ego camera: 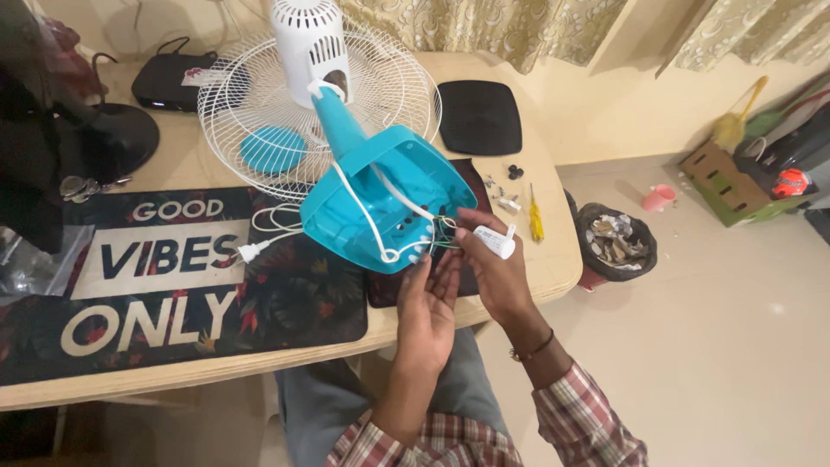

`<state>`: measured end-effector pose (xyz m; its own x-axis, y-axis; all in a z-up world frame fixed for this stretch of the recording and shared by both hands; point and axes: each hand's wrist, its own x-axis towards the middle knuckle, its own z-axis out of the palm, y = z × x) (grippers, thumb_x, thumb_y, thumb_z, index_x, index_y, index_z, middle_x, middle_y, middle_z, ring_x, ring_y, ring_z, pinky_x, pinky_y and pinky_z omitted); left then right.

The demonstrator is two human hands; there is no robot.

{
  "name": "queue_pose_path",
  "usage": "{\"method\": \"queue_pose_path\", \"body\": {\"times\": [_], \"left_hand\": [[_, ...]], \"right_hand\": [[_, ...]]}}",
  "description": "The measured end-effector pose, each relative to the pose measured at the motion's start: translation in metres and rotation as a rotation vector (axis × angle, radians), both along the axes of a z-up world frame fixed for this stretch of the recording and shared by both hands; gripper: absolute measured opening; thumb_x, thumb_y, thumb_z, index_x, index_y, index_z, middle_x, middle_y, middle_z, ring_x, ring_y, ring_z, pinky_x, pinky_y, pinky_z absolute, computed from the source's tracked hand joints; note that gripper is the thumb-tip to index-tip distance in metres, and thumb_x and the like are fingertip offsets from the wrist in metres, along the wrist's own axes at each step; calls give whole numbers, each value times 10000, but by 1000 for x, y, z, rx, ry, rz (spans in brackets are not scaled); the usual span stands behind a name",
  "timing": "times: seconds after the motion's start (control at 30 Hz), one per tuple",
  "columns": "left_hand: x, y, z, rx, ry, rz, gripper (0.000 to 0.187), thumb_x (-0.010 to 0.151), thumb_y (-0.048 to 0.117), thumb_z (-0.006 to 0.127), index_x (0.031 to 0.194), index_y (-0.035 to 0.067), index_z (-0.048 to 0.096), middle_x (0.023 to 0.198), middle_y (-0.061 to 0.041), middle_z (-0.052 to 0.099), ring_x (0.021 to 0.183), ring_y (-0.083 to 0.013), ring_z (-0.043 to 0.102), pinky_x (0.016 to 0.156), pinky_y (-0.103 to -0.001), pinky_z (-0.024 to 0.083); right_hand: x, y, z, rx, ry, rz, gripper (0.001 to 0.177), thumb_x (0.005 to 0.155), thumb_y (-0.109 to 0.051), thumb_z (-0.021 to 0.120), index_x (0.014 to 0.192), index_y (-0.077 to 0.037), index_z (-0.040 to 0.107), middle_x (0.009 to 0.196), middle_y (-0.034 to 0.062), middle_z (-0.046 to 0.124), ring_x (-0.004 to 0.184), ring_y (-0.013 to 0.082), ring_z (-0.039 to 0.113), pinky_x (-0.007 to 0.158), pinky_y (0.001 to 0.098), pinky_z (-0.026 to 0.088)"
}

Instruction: The person assembles a small electric fan by connecting internal wires, securing components with a screwdriver, and attaching the fan head and cage. The person uses a screwdriver to tighten screws and aligns the fan parts before final assembly.

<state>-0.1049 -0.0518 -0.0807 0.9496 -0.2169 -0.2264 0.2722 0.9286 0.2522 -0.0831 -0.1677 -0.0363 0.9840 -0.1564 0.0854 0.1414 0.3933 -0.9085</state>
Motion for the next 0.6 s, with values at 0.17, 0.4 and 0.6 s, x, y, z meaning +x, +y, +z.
{"method": "queue_pose_path", "body": {"times": [0.17,0.4,0.6], "left_hand": [[-2,15,-4,122,-11,-24,314,962,231,633,1218,52,604,1152,-154,709,1050,-237,707,938,-344,548],[3,38,7,661,-151,73,262,969,249,694,1107,49,595,944,-61,675,792,-146,673,700,-285,552],[-7,42,25,873,-306,277,316,915,216,753,1101,24,585,948,-34,685,798,-82,646,654,-246,516]], "right_hand": [[-7,9,12,-86,56,6,335,947,-84,685,1263,19,641,899,62,663,728,179,668,640,288,543],[-10,28,28,-68,121,69,421,945,-156,695,1318,13,593,1049,81,697,879,176,701,751,315,598],[-11,25,23,66,150,215,460,931,-152,684,1343,-20,528,1112,117,685,998,226,719,804,386,620]]}}
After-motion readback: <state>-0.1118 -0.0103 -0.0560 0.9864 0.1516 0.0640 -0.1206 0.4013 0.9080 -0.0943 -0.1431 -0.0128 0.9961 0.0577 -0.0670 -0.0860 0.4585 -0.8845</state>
